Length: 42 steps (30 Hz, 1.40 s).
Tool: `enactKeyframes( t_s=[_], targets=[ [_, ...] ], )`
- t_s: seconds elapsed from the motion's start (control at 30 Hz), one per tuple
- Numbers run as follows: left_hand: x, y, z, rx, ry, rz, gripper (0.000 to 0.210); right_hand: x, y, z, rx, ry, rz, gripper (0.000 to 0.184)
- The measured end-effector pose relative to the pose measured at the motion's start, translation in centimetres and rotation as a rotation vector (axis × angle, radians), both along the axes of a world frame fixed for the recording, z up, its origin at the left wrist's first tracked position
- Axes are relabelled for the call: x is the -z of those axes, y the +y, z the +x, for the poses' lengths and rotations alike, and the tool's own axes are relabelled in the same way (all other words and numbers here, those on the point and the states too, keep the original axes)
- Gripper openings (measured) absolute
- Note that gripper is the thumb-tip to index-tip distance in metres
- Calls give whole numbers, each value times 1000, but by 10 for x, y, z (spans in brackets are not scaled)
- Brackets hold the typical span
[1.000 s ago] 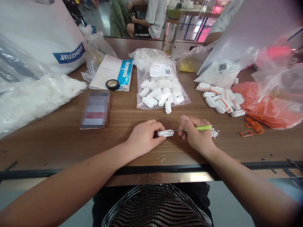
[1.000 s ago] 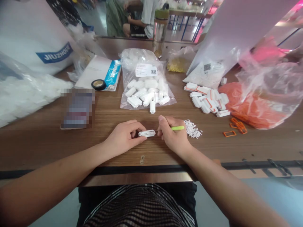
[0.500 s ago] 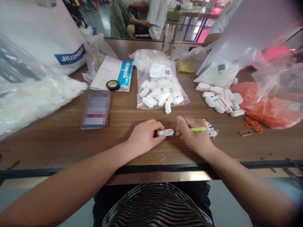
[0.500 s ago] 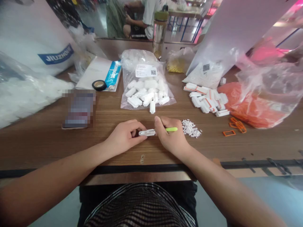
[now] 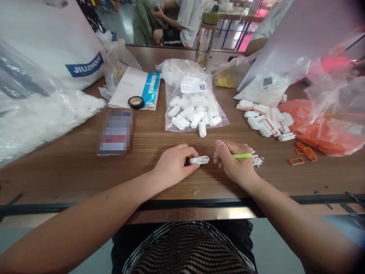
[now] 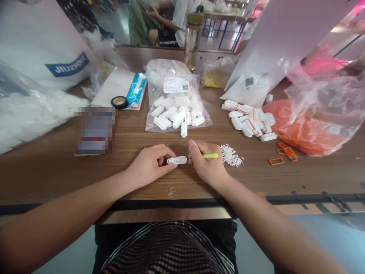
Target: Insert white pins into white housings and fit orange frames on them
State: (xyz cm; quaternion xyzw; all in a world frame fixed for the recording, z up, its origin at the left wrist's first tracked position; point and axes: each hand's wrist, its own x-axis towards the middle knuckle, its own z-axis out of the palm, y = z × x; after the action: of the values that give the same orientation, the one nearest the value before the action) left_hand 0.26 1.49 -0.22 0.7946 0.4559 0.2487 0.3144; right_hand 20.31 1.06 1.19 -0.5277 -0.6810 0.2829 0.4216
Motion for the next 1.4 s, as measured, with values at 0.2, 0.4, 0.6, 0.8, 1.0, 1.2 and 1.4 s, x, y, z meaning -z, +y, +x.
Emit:
enactKeyframes(
  t_s=[0.2, 0.4, 0.6, 0.8, 1.0, 1.2, 1.4],
  targets=[
    [-1, 0, -1, 5, -1, -1, 10, 2, -1, 3, 29, 97, -22, 48],
    [-1, 0, 0, 5, -2, 5, 10, 4, -1, 3, 11, 89, -39, 48],
    [1, 0, 0, 0, -7, -3, 9, 3, -1, 2, 8, 43, -33, 47],
    [1, 0, 0, -6, 3, -11, 9, -5, -1, 0, -78, -151, 58, 47],
    [1, 0, 0, -2, 7, -9, 9, -2, -6, 1, -97, -192, 126, 46],
    [1, 1, 0, 4, -6, 8, 9, 4, -7, 3, -47, -46, 47, 47],
    [0, 0, 0, 9, -8, 0, 9, 3, -7, 3, -31, -22, 56, 46]
  ],
)
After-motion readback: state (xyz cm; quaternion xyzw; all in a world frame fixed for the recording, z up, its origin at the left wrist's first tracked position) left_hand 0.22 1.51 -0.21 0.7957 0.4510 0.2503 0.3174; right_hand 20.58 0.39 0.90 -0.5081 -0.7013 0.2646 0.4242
